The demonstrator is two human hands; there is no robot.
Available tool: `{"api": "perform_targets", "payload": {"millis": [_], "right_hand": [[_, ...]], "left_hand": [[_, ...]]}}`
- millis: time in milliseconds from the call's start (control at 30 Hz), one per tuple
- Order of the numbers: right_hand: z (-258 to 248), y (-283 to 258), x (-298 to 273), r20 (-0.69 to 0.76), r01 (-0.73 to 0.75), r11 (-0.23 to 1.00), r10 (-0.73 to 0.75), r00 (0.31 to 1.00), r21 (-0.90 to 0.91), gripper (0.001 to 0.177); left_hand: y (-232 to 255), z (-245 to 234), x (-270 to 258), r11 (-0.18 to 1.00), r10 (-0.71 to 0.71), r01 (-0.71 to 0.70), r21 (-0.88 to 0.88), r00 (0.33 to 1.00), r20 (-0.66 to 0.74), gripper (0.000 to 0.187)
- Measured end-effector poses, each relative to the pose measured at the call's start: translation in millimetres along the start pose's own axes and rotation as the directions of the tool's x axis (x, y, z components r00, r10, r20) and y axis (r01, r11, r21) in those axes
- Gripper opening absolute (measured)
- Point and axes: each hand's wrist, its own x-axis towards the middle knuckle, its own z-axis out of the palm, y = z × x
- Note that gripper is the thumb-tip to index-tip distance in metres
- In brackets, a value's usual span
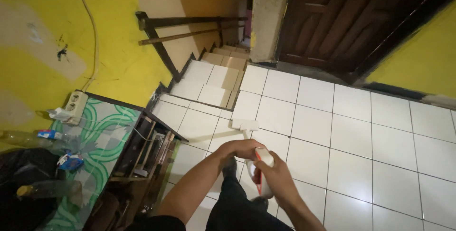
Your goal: The person plugs a vacuum cleaner into a power strip, turns it on, and vacuums the tiled floor.
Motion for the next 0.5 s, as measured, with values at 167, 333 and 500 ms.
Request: {"api": "perform_targets", "payload": {"millis": [167,333,500], "right_hand": [[29.4,-9.1,5.4,0.059,-0.08,0.982,0.071,0.996,0.169,0.07],[53.7,-17.7,32.2,0.022,-0.065,0.994,0.063,0.998,0.087,0.076],[71.3,-19.5,75.5,-0.039,-0.088,0.99,0.092,0.995,0.114,0.079]], "left_hand": [[-18.4,-18.2,-14.8,0.979,-0.144,0.15,-0.141,0.988,0.051,0.047],[-38.1,-42.4,-15.5,0.994,-0.021,0.025,-0.107,0.999,0.036,0.058],[-71.9,-74.8,7.2,0.998,0.027,-0.024,-0.052,0.998,0.063,0.058]]}}
